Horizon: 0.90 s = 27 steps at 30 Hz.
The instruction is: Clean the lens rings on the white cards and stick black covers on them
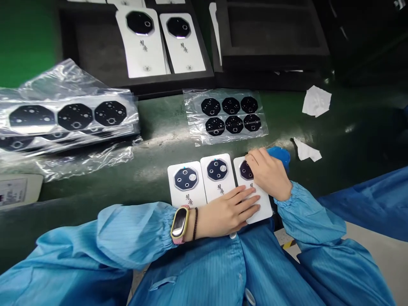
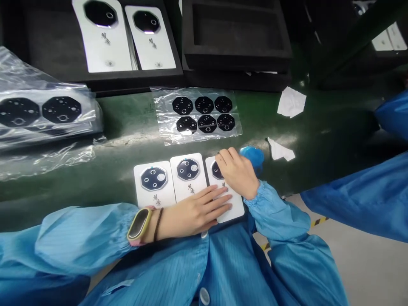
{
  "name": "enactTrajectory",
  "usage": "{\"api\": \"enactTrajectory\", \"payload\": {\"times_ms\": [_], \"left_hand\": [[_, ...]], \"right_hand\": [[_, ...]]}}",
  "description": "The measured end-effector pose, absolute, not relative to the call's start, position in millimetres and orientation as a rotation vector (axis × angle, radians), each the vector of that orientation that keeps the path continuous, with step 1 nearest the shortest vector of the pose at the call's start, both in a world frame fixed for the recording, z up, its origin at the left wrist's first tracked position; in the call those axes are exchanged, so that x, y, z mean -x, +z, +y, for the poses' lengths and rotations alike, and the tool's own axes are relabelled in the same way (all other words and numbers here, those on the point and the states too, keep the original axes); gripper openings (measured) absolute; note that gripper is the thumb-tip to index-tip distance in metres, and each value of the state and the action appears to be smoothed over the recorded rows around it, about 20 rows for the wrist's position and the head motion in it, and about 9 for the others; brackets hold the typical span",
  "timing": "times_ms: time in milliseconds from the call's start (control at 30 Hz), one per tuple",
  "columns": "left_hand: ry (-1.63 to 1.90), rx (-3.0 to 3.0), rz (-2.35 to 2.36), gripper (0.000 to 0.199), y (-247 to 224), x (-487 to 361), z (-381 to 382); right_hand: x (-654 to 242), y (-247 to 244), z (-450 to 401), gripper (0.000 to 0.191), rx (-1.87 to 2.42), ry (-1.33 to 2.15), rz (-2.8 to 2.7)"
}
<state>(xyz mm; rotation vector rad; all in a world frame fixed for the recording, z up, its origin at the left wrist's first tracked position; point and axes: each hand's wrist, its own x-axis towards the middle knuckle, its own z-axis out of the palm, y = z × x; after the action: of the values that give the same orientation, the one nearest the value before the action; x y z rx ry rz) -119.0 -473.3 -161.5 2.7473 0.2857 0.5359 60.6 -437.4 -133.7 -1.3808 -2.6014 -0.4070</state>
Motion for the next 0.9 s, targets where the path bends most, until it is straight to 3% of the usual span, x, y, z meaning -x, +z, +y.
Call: {"api": "enactTrajectory", "payload": {"times_ms": [467, 633, 767, 900], "left_hand": [[0.616, -2.764, 0.338, 0.037, -164.2, 118.3, -474.3], [0.644, -2.762, 0.34, 0.033, -165.0, 117.8, -474.5], [0.623, -2.767, 0.335, 0.034, -164.1, 118.2, -474.3], [0.622, -2.767, 0.328, 0.033, -163.2, 117.1, -474.0]], "right_hand": [[-69.3, -128.4, -460.6, 0.022, 1.249, -0.28, -2.633], [-81.7, -121.3, -483.6, 0.017, 1.296, -0.05, -2.591], [-100.5, -112.0, -492.7, 0.014, 1.38, 0.201, -2.32], [-122.9, -113.1, -481.0, 0.014, 1.724, 0.232, -1.899]]}}
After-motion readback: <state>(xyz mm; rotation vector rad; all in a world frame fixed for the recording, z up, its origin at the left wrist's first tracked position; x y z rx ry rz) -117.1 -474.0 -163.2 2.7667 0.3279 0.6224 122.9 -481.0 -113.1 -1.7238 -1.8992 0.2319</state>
